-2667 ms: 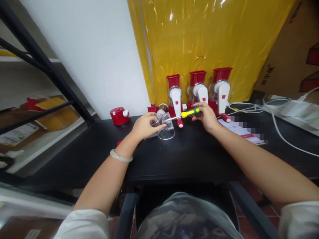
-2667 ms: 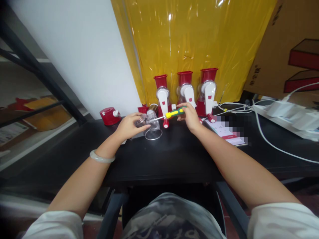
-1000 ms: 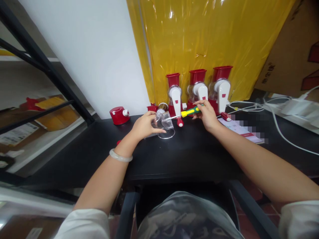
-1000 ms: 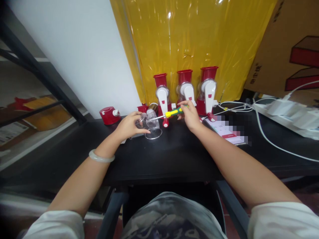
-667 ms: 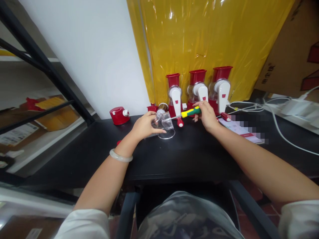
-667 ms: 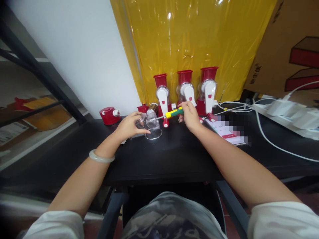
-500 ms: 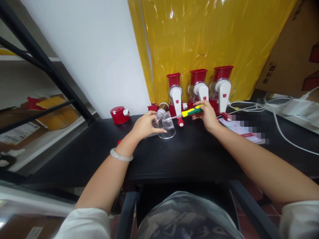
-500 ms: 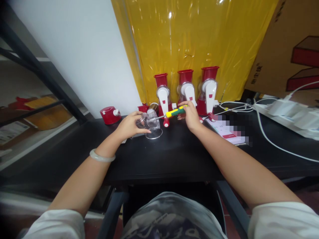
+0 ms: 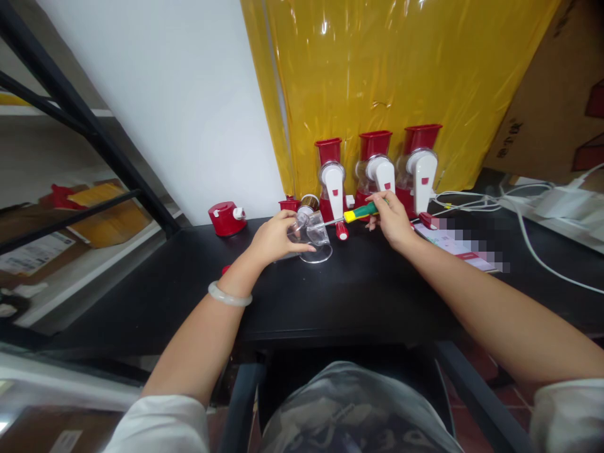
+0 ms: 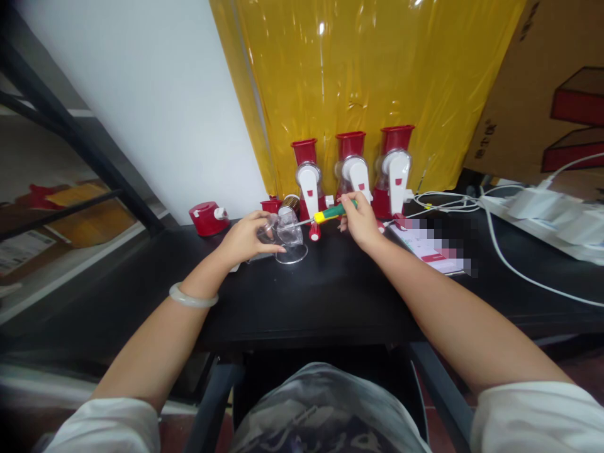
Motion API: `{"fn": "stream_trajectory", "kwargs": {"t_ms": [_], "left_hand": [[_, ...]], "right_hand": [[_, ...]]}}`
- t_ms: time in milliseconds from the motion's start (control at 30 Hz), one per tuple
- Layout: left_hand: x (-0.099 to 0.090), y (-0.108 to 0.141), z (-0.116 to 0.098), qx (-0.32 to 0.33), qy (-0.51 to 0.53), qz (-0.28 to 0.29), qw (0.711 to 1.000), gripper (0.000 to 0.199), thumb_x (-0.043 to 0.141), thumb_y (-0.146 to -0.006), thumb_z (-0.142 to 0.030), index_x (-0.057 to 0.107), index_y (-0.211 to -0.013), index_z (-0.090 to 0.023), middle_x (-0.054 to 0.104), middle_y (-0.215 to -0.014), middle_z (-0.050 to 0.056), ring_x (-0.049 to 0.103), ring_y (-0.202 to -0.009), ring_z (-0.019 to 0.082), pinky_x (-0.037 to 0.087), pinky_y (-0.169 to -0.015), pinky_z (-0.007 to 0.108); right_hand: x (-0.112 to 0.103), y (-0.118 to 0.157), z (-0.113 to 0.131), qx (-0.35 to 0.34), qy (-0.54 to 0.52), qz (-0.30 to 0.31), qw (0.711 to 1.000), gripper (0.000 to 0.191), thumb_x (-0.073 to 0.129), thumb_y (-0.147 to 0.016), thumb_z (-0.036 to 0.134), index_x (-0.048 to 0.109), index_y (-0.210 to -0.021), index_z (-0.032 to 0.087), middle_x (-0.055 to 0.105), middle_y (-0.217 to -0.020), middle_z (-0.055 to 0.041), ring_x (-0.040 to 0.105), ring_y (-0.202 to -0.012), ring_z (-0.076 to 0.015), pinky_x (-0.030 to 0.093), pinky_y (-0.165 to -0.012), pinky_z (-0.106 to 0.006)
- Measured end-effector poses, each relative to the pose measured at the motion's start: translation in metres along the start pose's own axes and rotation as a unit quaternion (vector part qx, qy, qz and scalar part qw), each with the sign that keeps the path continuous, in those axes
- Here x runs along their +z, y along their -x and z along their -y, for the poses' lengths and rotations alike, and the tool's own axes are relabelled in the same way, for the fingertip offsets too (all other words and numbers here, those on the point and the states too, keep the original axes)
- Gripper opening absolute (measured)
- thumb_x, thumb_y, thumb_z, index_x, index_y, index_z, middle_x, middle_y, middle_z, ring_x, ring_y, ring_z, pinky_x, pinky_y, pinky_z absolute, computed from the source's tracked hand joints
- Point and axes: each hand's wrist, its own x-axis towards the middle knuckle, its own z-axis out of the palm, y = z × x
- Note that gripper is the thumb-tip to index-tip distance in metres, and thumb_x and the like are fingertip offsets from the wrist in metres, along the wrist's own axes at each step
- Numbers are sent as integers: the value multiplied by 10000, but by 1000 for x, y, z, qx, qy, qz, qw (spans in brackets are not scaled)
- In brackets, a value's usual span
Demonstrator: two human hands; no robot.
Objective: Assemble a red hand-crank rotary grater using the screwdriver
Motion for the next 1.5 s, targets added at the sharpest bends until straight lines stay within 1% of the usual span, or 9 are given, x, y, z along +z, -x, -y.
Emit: {"fn": "stream_trajectory", "kwargs": {"t_ms": [133, 233, 433, 633, 767, 1067, 1200, 1300, 1500], "left_hand": [[0, 0, -1, 1, 1, 1, 1000, 479, 824, -601, -614, 619, -712, -195, 627, -1199, 82, 635, -1071, 276, 532, -912, 422], [0, 0, 0, -1, 1, 1, 1000, 486, 821, -602, -620, 611, -708, -195, 627, -1197, 81, 637, -1065, 275, 530, -916, 425], [1, 0, 1, 6, 10, 0, 1000, 484, 816, -610, -621, 616, -725, -196, 625, -1199, 85, 628, -1081, 275, 517, -952, 436], [0, 0, 1, 4, 8, -1, 1000, 488, 816, -609, -624, 623, -737, -195, 625, -1197, 85, 627, -1078, 276, 517, -950, 436], [1, 0, 2, 3, 7, -5, 1000, 492, 806, -617, -634, 628, -749, -195, 619, -1205, 90, 633, -1066, 280, 512, -967, 454], [-3, -2, 4, 41, 52, -64, 996, 480, 854, -579, -570, 625, -778, -198, 609, -1225, 119, 582, -1175, 304, 478, -1016, 460], [-14, -1, 0, -9, 40, -120, 992, 400, 654, -808, -598, 640, -777, -199, 657, -1004, 79, 630, -965, 246, 515, -853, 399], [-18, -1, -1, -19, 54, -173, 983, 481, 421, -954, -581, 637, -789, -184, 654, -835, 69, 623, -832, 211, 492, -759, 347], [-12, 0, 4, -36, 140, -161, 976, 543, 334, -958, -655, 609, -996, -188, 700, -778, 54, 625, -669, 167, 452, -621, 286]], "right_hand": [[0, 1, 2, 18, -36, 12, 999, 179, 554, -805, 391, 527, -920, 256, 585, -678, 31, 611, -514, -147, 528, -472, -297], [-2, 1, 4, 22, -45, 19, 999, 188, 548, -768, 329, 539, -936, 246, 585, -671, 33, 613, -514, -142, 521, -478, -287], [-1, 0, 3, 5, -43, 22, 999, 276, 640, -780, 461, 519, -909, 250, 551, -641, 60, 549, -449, -102, 486, -446, -257], [0, 1, 1, -6, 15, -2, 1000, 346, 615, -823, 588, 520, -854, 257, 401, -418, 102, 420, -320, -112, 481, -431, -300], [0, 1, 2, -2, 4, -2, 1000, 386, 493, -870, 632, 541, -840, 250, 471, -482, 51, 494, -383, -139, 468, -421, -305], [0, -2, 3, 18, -10, -19, 1000, 114, 466, -833, 290, 549, -893, 239, 541, -640, 21, 556, -485, -144, 498, -468, -293], [0, -2, 3, 25, -13, -27, 999, 106, 473, -845, 287, 557, -887, 238, 535, -608, 23, 557, -484, -147, 490, -461, -290], [0, -3, 2, 16, -21, -28, 999, 95, 510, -859, 320, 553, -886, 240, 538, -596, 32, 560, -470, -142, 483, -450, -283], [-2, -4, 0, -4, -10, -25, 1000, 234, 565, -872, 468, 548, -867, 235, 505, -494, 66, 512, -392, -118, 432, -406, -244]]}}
